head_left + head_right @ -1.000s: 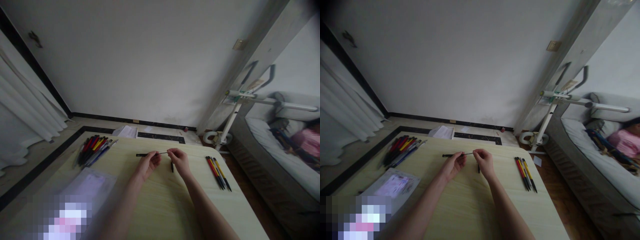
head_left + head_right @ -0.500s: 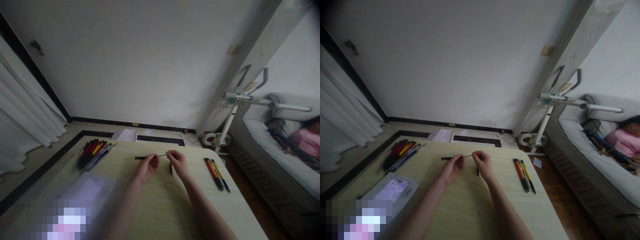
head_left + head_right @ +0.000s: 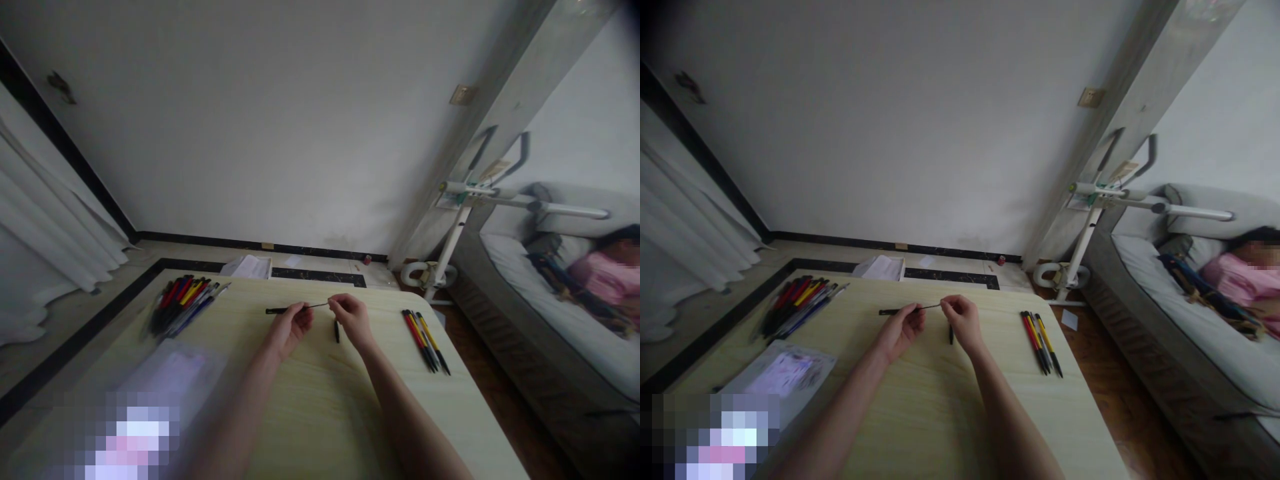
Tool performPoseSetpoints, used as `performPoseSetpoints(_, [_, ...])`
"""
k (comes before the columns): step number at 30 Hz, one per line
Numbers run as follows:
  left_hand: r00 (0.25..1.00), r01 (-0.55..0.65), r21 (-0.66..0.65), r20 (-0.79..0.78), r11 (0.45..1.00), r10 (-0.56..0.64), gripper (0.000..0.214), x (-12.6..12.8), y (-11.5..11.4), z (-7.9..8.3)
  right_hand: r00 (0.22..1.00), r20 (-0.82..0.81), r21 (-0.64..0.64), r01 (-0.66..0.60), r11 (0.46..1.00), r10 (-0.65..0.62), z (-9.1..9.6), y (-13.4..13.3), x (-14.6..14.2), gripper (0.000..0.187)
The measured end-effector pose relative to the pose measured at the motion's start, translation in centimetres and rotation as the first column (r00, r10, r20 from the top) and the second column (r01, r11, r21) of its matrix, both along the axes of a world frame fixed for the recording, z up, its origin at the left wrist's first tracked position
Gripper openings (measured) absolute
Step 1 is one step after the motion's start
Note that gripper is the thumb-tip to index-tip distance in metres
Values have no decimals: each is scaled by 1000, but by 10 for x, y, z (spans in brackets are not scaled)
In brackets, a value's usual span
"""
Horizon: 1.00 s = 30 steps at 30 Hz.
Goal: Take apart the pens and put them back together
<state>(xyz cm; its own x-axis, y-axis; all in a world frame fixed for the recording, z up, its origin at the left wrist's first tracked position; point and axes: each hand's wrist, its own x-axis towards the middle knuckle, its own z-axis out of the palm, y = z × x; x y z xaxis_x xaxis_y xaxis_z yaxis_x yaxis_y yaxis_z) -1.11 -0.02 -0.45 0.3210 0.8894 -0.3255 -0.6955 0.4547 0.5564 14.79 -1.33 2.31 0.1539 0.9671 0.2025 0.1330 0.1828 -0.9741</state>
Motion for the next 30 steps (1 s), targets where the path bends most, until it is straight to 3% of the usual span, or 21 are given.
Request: performPoseSetpoints(30, [999, -19, -4, 41, 1000, 19, 10, -2, 1, 1, 999, -37, -18, -17, 1000, 16, 5, 1, 7, 24])
